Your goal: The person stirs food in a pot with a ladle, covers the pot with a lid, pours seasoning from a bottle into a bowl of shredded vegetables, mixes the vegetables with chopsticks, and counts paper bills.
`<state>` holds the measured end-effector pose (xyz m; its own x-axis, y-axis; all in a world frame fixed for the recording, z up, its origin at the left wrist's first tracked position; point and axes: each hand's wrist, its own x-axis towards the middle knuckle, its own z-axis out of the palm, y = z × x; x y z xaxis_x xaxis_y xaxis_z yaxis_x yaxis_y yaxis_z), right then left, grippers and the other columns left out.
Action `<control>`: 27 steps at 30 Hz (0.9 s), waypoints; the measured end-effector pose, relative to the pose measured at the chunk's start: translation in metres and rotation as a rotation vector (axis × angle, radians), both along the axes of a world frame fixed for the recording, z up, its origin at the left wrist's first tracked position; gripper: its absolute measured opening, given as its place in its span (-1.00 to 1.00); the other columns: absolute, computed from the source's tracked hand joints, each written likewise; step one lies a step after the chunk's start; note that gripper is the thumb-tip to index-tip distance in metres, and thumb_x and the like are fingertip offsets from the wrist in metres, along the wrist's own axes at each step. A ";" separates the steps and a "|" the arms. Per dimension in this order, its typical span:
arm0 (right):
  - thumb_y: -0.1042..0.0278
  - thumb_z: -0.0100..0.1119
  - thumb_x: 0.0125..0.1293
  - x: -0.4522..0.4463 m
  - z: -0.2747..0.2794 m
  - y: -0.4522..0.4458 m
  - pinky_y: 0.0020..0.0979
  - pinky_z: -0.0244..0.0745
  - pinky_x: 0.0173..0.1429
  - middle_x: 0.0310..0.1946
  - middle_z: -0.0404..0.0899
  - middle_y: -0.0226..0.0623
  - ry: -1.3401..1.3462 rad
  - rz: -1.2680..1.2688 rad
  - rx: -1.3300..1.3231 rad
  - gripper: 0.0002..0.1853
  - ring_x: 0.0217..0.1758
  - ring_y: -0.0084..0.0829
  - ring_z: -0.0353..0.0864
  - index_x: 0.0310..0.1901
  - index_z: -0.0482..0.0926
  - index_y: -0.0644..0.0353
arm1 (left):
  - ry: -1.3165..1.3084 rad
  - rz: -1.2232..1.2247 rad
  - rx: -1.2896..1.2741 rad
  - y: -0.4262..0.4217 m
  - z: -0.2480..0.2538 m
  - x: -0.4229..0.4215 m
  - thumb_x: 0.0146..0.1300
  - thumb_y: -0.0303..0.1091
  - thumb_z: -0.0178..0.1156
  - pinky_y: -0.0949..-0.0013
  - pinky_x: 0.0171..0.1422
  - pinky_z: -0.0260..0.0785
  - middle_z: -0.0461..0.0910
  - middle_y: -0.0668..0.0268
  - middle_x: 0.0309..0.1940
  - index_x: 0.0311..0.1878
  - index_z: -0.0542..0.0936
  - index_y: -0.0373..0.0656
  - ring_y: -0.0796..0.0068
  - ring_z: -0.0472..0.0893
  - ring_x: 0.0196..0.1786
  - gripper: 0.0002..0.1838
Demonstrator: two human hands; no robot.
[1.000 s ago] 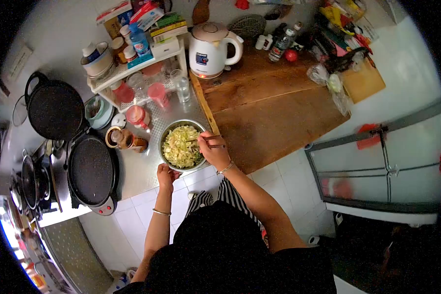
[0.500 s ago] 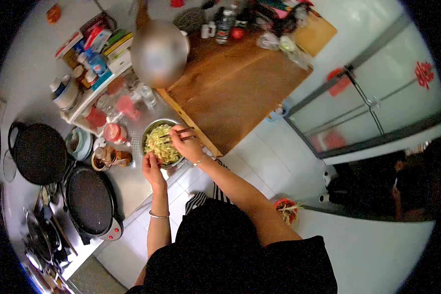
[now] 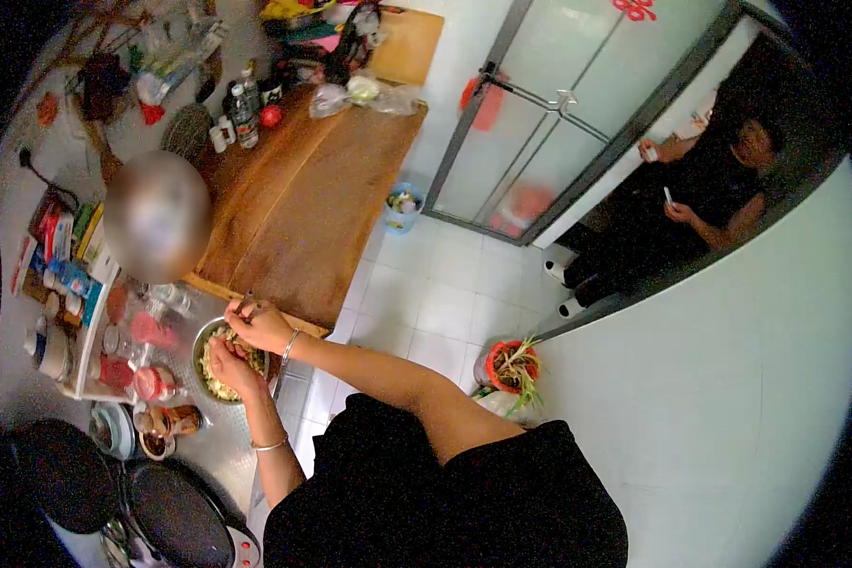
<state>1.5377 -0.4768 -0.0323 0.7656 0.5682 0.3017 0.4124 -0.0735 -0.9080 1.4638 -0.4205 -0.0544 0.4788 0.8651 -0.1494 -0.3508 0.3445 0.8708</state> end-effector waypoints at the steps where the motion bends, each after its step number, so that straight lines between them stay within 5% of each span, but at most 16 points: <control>1: 0.27 -0.01 0.24 0.002 0.001 -0.002 -0.30 0.41 -0.42 -0.61 0.50 -0.10 0.002 -0.008 -0.004 -0.80 -0.53 -0.17 0.54 -0.36 0.49 0.24 | -0.011 0.002 -0.008 0.000 0.000 0.005 0.35 -0.27 -0.08 0.64 -0.56 0.03 0.22 0.52 -0.64 -0.37 0.45 -0.19 0.75 0.17 -0.61 -0.76; 5: 0.30 0.01 0.24 0.010 0.004 -0.008 -0.43 0.41 -0.48 -0.58 0.53 -0.14 -0.132 -0.054 0.032 -0.79 -0.55 -0.32 0.57 -0.39 0.49 0.29 | 0.016 -0.046 0.010 0.000 -0.002 0.017 0.34 -0.35 -0.09 0.65 -0.51 0.09 0.30 0.49 -0.58 -0.18 0.46 -0.25 0.73 0.23 -0.56 -0.81; 7: 0.27 0.01 0.24 0.009 0.008 -0.012 -0.38 0.42 -0.44 -0.57 0.53 -0.13 0.038 -0.051 -0.058 -0.78 -0.50 -0.23 0.56 -0.39 0.50 0.28 | -0.043 -0.024 0.012 -0.004 0.000 0.020 0.33 -0.39 -0.10 0.64 -0.44 0.17 0.39 0.44 -0.48 -0.07 0.42 -0.26 0.70 0.31 -0.50 -0.79; 11: 0.24 0.00 0.24 0.016 -0.004 -0.011 -0.34 0.42 -0.39 -0.52 0.53 -0.10 -0.036 -0.067 -0.072 -0.76 -0.44 -0.16 0.57 -0.36 0.50 0.27 | 0.011 0.005 0.036 -0.002 0.002 0.024 0.32 -0.43 -0.14 0.61 -0.35 0.26 0.46 0.39 -0.31 -0.02 0.39 -0.21 0.66 0.41 -0.37 -0.79; 19: 0.26 -0.01 0.24 0.023 -0.013 -0.011 -0.31 0.44 -0.38 -0.50 0.54 -0.09 -0.016 -0.041 -0.108 -0.78 -0.41 -0.17 0.58 -0.34 0.49 0.27 | -0.021 0.030 0.084 -0.005 0.006 0.030 0.23 -0.56 -0.13 0.59 -0.29 0.26 0.45 0.40 -0.32 -0.13 0.39 -0.18 0.63 0.42 -0.32 -0.82; 27: 0.27 -0.01 0.23 0.024 -0.005 -0.019 -0.31 0.43 -0.39 -0.53 0.53 -0.10 -0.087 -0.080 -0.079 -0.80 -0.43 -0.15 0.57 -0.35 0.49 0.24 | -0.029 -0.012 0.077 -0.008 0.002 0.034 0.14 -0.67 -0.15 0.67 -0.47 0.08 0.35 0.46 -0.54 -0.35 0.42 -0.16 0.74 0.25 -0.53 -0.81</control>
<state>1.5622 -0.4961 -0.0374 0.7821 0.5311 0.3259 0.4795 -0.1788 -0.8591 1.4981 -0.4288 -0.0523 0.4920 0.8679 -0.0688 -0.3731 0.2815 0.8841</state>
